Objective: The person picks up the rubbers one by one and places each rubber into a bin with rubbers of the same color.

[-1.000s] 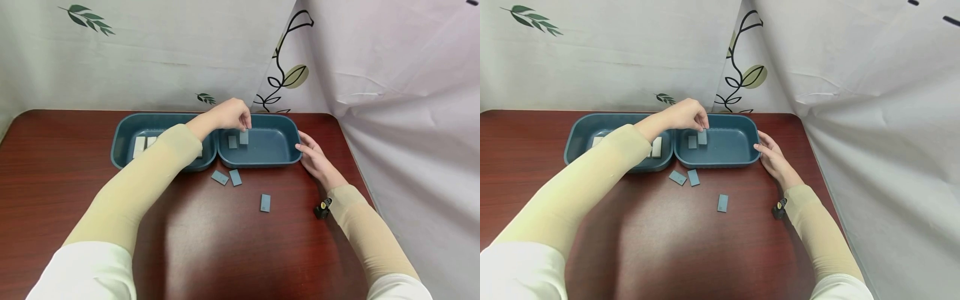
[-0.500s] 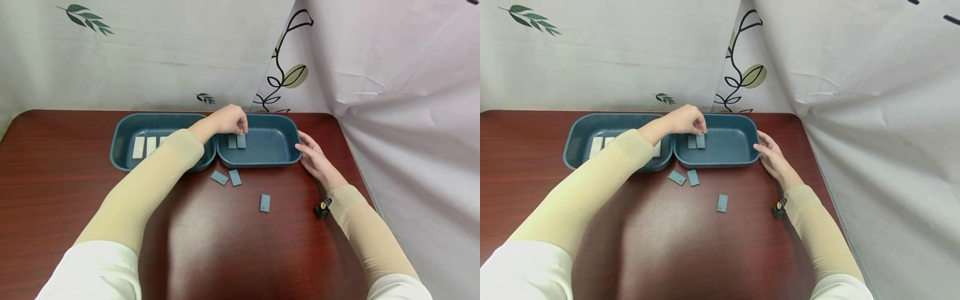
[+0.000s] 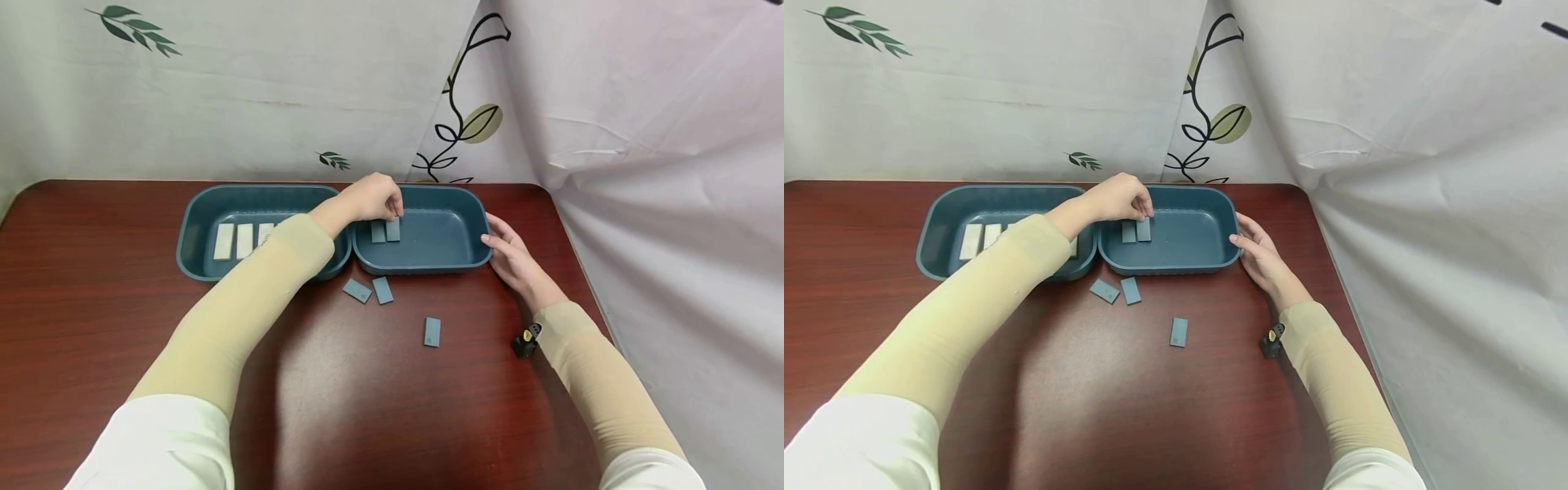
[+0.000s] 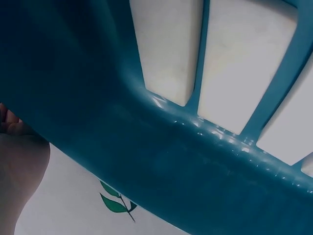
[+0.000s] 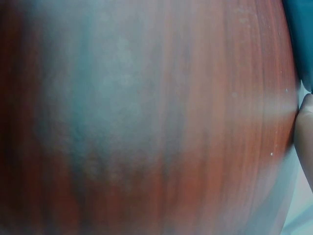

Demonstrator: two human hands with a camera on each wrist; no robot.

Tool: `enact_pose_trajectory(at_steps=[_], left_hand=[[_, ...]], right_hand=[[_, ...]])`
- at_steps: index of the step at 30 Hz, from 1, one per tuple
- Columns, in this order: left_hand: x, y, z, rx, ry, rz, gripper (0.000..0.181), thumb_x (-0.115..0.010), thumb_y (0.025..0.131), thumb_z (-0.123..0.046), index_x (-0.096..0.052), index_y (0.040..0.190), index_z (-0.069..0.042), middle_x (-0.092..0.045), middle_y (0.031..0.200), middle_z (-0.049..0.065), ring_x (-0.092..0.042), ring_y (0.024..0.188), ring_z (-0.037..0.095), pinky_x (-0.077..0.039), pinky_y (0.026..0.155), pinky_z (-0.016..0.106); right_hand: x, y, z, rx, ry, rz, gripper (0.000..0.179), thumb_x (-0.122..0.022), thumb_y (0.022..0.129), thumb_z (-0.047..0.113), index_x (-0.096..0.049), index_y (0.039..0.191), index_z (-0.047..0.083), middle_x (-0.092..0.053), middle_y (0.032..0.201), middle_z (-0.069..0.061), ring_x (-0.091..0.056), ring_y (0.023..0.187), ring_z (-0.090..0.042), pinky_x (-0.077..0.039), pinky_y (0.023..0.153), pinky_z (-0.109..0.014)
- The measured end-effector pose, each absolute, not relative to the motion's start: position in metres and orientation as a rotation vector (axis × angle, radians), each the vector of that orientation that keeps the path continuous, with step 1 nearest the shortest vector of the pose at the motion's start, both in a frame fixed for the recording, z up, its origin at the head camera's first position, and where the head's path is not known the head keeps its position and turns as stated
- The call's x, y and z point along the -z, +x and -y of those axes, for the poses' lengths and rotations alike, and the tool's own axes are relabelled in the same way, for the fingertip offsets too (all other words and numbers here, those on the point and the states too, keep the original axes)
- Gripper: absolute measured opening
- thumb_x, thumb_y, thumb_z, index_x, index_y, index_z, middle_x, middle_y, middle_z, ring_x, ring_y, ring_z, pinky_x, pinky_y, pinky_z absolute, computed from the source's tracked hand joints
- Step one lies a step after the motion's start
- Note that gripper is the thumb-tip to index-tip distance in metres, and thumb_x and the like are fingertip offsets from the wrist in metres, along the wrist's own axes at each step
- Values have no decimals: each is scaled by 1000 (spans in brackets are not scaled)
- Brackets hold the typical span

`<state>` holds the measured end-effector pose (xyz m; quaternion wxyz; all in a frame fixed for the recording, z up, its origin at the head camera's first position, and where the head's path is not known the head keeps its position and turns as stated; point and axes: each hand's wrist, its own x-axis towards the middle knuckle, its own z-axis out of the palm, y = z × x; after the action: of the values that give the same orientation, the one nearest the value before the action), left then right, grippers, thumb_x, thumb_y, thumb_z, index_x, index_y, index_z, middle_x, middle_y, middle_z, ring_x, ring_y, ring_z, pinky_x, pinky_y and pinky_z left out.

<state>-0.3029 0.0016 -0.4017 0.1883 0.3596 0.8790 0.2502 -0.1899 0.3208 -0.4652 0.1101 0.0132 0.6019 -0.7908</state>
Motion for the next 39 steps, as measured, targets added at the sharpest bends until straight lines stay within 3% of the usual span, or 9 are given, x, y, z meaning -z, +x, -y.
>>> enact_pose_trajectory(at_steps=[39], left_hand=[[408, -299, -8, -529, 1015, -2515, 17, -71, 102, -5, -78, 117, -7, -76, 122, 13, -70, 116, 27, -57, 103, 41]], right_hand=[[465, -190, -322, 2298, 29, -1788, 46, -44, 108, -3, -49, 150, 16, -60, 139, 8, -60, 124, -8, -50, 101, -20]])
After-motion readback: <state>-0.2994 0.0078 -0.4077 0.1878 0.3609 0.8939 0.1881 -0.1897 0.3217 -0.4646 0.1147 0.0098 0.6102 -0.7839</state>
